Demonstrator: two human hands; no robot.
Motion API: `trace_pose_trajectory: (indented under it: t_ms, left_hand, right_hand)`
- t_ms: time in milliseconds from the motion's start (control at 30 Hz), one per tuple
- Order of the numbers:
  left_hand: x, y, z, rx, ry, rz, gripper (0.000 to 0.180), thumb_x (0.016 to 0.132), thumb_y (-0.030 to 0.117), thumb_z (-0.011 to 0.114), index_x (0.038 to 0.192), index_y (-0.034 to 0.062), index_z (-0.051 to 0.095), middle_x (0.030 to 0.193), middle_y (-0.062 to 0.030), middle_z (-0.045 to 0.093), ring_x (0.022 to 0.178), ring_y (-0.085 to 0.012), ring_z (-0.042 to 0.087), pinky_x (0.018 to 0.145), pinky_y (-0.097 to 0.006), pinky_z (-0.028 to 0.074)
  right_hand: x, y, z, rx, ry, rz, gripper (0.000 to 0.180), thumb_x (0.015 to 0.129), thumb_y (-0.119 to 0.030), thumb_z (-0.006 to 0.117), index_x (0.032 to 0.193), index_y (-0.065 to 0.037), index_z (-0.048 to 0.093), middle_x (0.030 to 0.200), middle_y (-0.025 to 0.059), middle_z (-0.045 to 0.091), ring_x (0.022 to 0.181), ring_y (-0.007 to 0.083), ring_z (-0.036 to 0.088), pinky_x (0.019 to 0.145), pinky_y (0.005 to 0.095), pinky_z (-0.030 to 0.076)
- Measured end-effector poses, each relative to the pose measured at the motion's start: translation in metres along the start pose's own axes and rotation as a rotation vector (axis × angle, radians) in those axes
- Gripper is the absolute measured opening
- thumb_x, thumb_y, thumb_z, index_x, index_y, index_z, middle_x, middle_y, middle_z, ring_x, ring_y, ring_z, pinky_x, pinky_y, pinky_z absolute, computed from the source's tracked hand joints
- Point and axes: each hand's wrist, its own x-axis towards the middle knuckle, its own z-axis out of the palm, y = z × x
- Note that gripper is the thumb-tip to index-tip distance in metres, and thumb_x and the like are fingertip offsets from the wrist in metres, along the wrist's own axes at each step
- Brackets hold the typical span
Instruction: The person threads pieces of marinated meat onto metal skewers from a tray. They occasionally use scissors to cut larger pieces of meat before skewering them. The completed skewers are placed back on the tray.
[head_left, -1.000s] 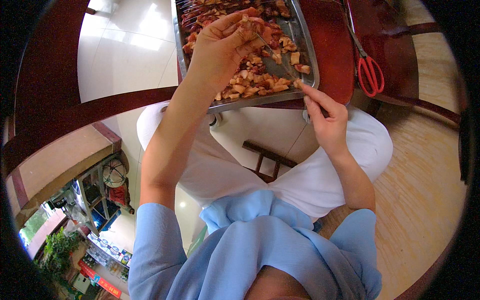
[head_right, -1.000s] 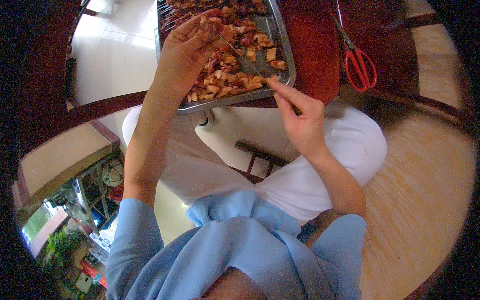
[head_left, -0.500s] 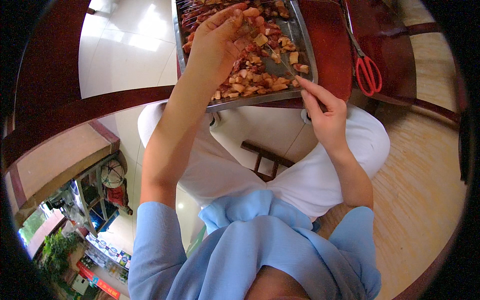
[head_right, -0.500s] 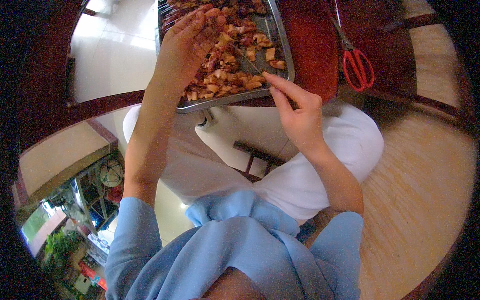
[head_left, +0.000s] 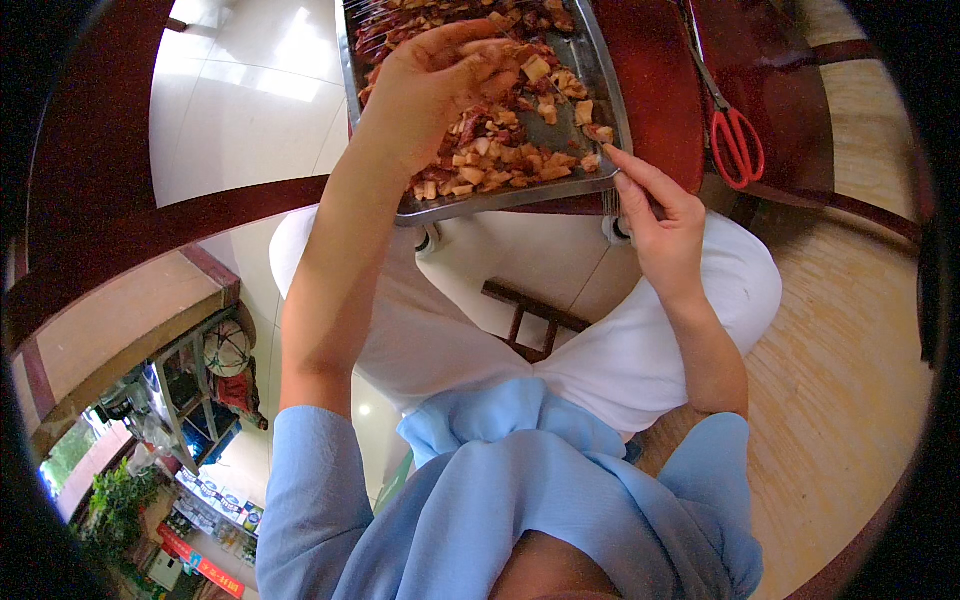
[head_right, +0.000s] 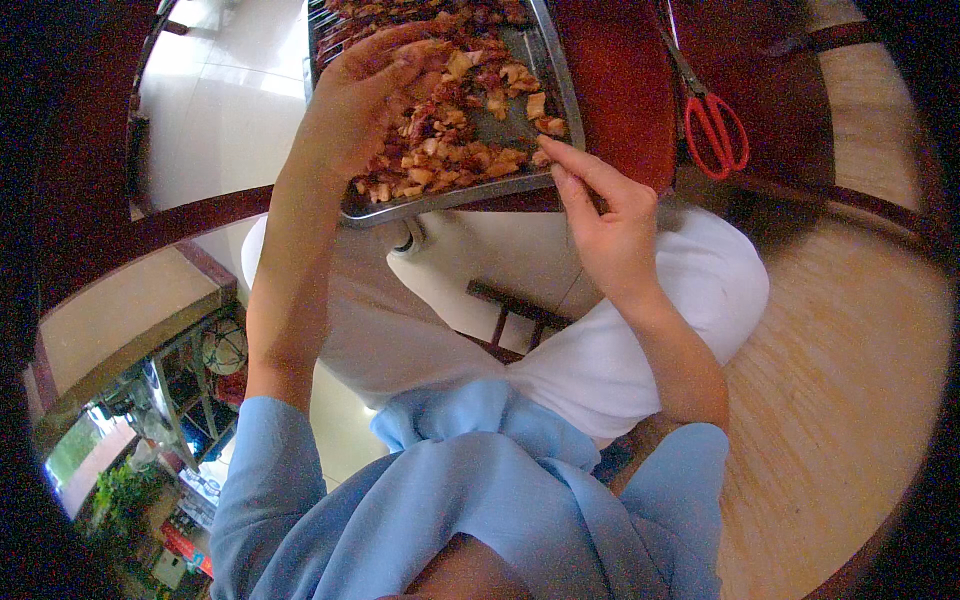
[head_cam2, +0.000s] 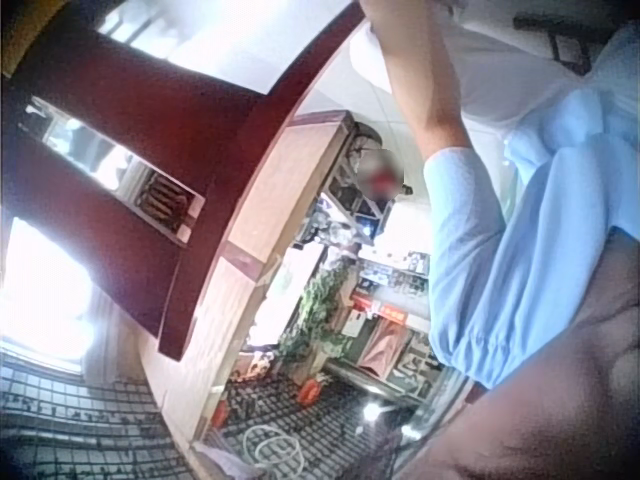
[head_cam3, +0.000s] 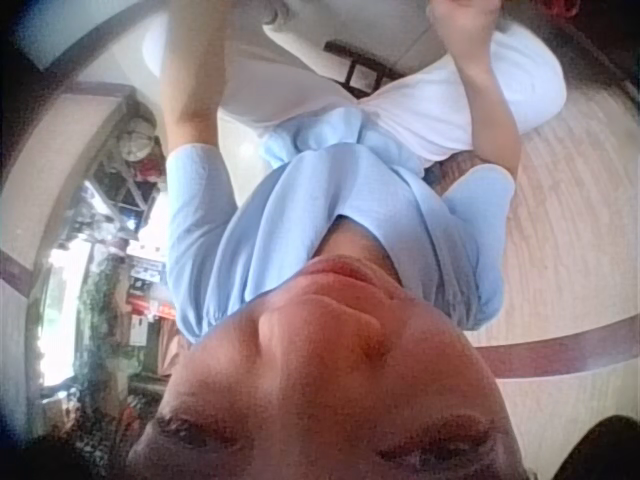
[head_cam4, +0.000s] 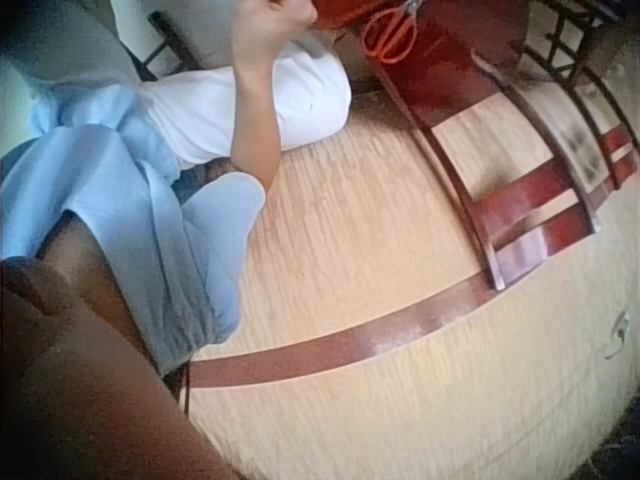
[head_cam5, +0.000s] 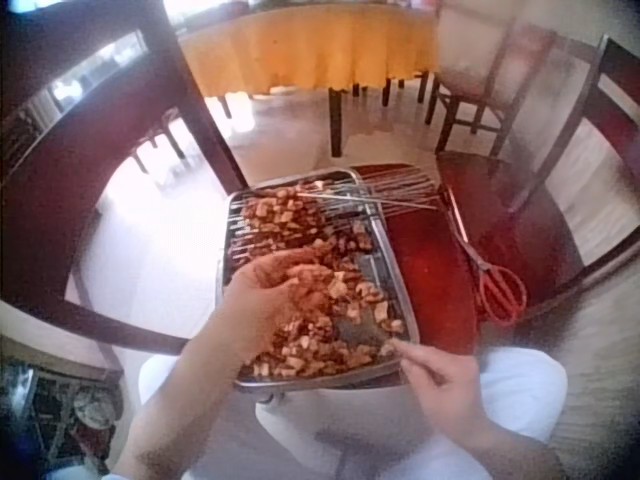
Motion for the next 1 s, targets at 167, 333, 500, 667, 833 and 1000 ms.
trace_pose_trajectory:
  t_ms: [167,333,500,667,833,1000]
  left_hand:
    - [0.007,-0.006,-0.02,-0.052,0.103,0.11,0.037,0.094,0.007,0.06,0.128,-0.0036,0.051,0.124,-0.015,0.06,0.115,-0.0244,0.059,0.097,-0.033,0.052]
    - [0.004,0.005,-0.004,-0.24,0.071,0.148,0.038,0.095,0.001,0.054,0.132,0.0012,0.048,0.126,-0.0143,0.058,0.116,-0.0242,0.059,0.098,-0.032,0.051]
    - [0.001,0.008,0.004,-0.281,0.086,0.177,0.031,0.095,0.002,0.055,0.126,0.0029,0.055,0.125,-0.0124,0.06,0.114,-0.0231,0.06,0.098,-0.032,0.052]
    - [0.0,-0.001,0.003,-0.301,0.106,0.108,0.028,0.094,0.009,0.06,0.122,0.0023,0.056,0.12,-0.0129,0.063,0.11,-0.0232,0.062,0.096,-0.035,0.053]
    - [-0.004,0.002,0.008,-0.344,0.094,0.092,0.028,0.093,0.008,0.061,0.12,0.0018,0.057,0.116,-0.0133,0.065,0.105,-0.0224,0.064,0.092,-0.033,0.055]
    - [-0.001,0.001,0.012,-0.037,0.131,0.105,0.025,0.094,0.007,0.06,0.119,0.0014,0.058,0.113,-0.0124,0.066,0.104,-0.0212,0.065,0.088,-0.031,0.056]
  right_hand:
    - [-0.001,-0.002,-0.001,-0.042,-0.052,0.012,0.025,0.09,-0.003,0.061,0.114,-0.002,0.068,0.103,0.0129,0.072,0.094,0.0155,0.068,0.083,0.0264,0.052]
    - [0.001,0.003,0.001,-0.089,-0.042,-0.081,0.025,0.089,-0.003,0.061,0.113,-0.003,0.069,0.101,0.0139,0.072,0.09,0.0164,0.07,0.079,0.0267,0.052]
    - [0.0,0.005,0.002,-0.088,-0.039,-0.055,0.025,0.092,-0.003,0.06,0.116,-0.003,0.068,0.089,-0.0029,0.067,0.067,0.0003,0.048,0.057,0.0156,0.037]
    - [-0.001,0.001,0.003,-0.097,-0.018,0.003,0.024,0.089,-0.003,0.061,0.111,-0.003,0.069,0.098,0.0141,0.072,0.086,0.0162,0.07,0.076,0.0265,0.052]
    - [-0.001,0.0,0.003,-0.093,-0.01,-0.009,0.024,0.089,-0.003,0.061,0.112,-0.003,0.069,0.099,0.0136,0.073,0.087,0.0148,0.069,0.076,0.0258,0.052]
    - [-0.002,0.0,0.003,-0.079,-0.017,0.016,0.024,0.089,-0.003,0.061,0.112,-0.003,0.069,0.1,0.0129,0.073,0.088,0.0148,0.069,0.077,0.0259,0.052]
